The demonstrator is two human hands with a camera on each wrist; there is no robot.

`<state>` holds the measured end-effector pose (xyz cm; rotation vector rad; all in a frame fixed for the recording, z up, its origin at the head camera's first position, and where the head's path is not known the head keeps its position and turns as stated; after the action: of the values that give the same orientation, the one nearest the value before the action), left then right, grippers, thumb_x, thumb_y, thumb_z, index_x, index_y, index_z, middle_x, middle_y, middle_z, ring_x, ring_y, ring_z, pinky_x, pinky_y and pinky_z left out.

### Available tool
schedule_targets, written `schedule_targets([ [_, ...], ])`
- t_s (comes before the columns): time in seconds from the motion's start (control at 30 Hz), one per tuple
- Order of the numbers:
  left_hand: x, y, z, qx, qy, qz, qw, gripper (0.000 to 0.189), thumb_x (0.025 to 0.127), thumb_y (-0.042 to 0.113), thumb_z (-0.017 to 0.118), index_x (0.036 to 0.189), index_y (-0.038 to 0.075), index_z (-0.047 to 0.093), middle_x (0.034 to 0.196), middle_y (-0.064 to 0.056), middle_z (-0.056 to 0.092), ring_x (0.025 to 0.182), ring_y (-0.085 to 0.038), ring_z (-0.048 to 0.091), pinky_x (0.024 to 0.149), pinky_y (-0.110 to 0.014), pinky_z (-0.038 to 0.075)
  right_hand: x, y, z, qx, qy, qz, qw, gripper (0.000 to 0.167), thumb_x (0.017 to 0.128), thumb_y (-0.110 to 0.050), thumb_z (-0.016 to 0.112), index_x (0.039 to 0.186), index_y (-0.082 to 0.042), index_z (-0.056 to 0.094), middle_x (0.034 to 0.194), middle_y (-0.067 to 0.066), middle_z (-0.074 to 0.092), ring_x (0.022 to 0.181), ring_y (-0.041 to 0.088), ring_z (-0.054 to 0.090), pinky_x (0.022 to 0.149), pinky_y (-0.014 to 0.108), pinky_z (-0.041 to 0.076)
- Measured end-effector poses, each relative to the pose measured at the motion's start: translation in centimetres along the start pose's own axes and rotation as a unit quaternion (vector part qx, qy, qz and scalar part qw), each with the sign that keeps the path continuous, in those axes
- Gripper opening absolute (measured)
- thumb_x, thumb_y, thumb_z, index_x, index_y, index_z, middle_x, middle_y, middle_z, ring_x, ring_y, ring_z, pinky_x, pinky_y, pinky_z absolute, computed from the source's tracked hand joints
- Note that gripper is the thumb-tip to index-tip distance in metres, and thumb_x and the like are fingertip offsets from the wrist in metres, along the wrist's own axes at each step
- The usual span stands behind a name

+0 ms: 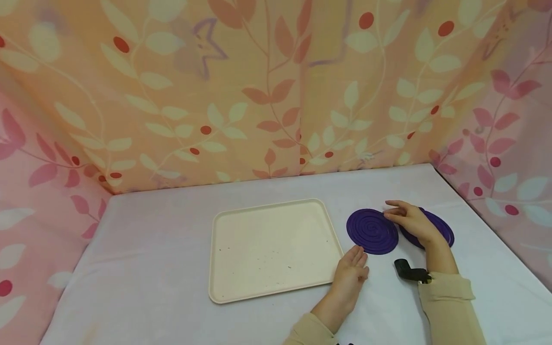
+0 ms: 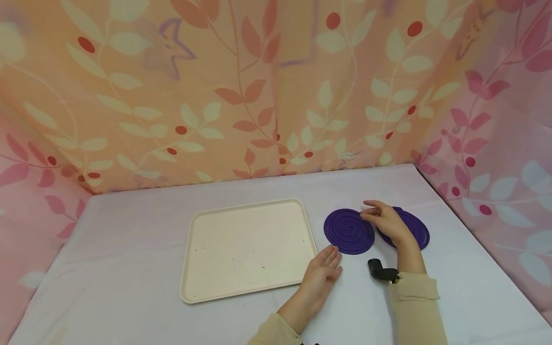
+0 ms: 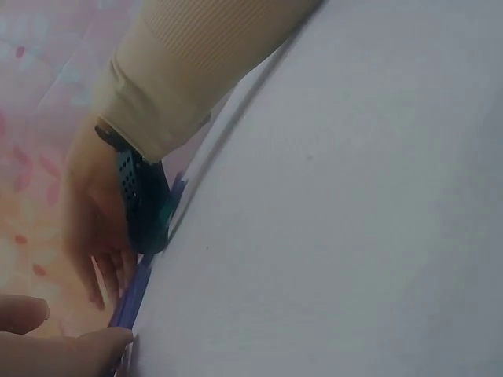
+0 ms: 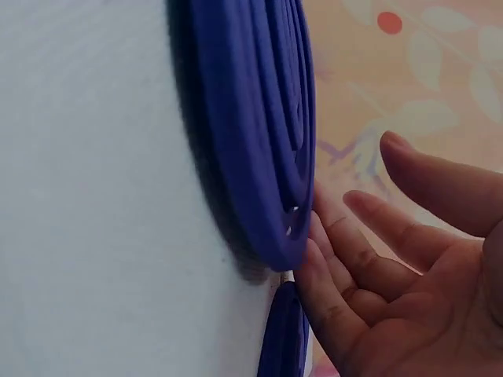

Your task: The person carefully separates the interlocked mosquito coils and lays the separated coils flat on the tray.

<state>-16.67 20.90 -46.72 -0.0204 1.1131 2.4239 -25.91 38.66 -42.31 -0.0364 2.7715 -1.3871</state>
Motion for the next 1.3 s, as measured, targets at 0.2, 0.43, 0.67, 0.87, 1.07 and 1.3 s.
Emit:
schedule_targets([
  [0.2, -0.5, -0.2, 0.0, 0.021, 0.029, 0.004, 0.9994, 0.075, 0.065, -0.017, 0.037, 0.139, -0.016, 0.025, 0.144, -0.031, 0.028, 0.135, -0.043, 0.025, 0.110, -0.052, 0.023, -0.1, -0.1, 0.0, -0.017, -0.005, 0.000, 0.9998, 0.041, 0.093, -0.011, 0.059, 0.121, 0.018, 0.051, 0.113, 0.032, 0.058, 0.084, -0.009, 0.051, 0.073, 0.009, 0.042],
  [0.43, -1.0, -0.3, -0.1, 0.043, 0.059, 0.010, 0.9973, 0.069, 0.068, -0.013, 0.043, 0.137, -0.014, 0.032, 0.141, -0.030, 0.035, 0.132, -0.041, 0.033, 0.108, -0.052, 0.027, 0.0, 0.5, 0.4, 0.007, -0.019, 0.032, 0.9993, 0.038, 0.091, -0.014, 0.062, 0.114, 0.015, 0.054, 0.102, 0.019, 0.063, 0.083, -0.001, 0.052, 0.072, 0.014, 0.043],
  [0.67, -1.1, -0.3, -0.2, 0.048, 0.074, 0.013, 0.9960, 0.064, 0.070, -0.011, 0.045, 0.134, -0.014, 0.037, 0.137, -0.028, 0.041, 0.130, -0.040, 0.036, 0.105, -0.047, 0.032, 0.0, 1.3, 0.7, 0.150, -0.038, 0.061, 0.9860, 0.026, 0.091, -0.008, 0.062, 0.110, 0.004, 0.048, 0.075, -0.002, 0.065, 0.063, 0.007, 0.059, 0.058, 0.022, 0.050],
  [0.87, -1.2, -0.2, -0.2, 0.033, 0.074, 0.014, 0.9966, 0.062, 0.070, -0.012, 0.045, 0.132, -0.016, 0.038, 0.136, -0.029, 0.042, 0.129, -0.042, 0.037, 0.106, -0.048, 0.033, -0.3, 0.9, 0.7, 0.281, -0.062, 0.032, 0.9573, 0.016, 0.092, 0.001, 0.057, 0.102, -0.011, 0.057, 0.075, -0.002, 0.066, 0.064, 0.008, 0.061, 0.055, 0.022, 0.052],
  [1.07, -1.3, -0.1, -0.1, 0.036, 0.064, 0.019, 0.9971, 0.061, 0.071, -0.011, 0.044, 0.132, -0.017, 0.036, 0.136, -0.032, 0.040, 0.129, -0.044, 0.035, 0.107, -0.049, 0.031, -0.8, -0.2, 0.1, 0.357, -0.065, 0.003, 0.9319, 0.023, 0.092, 0.008, 0.051, 0.101, -0.011, 0.059, 0.078, 0.000, 0.067, 0.068, 0.009, 0.064, 0.057, 0.022, 0.053],
  [1.3, -0.8, 0.3, 0.1, 0.004, 0.010, 0.028, 0.9995, 0.055, 0.086, -0.005, 0.046, 0.135, -0.020, 0.028, 0.138, -0.035, 0.035, 0.131, -0.042, 0.034, 0.109, -0.049, 0.028, -1.1, -2.9, 0.2, 0.405, -0.089, -0.047, 0.9088, 0.024, 0.093, 0.012, 0.046, 0.104, -0.007, 0.057, 0.080, 0.002, 0.068, 0.070, 0.011, 0.064, 0.057, 0.022, 0.053],
])
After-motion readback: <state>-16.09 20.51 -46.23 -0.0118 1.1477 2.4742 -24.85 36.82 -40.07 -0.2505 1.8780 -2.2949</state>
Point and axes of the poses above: each hand's wrist, its own x-axis towards the middle knuckle, its own z-axis out of the palm, y = z × x, the point moved 9 cm from there along x, towards the middle knuckle
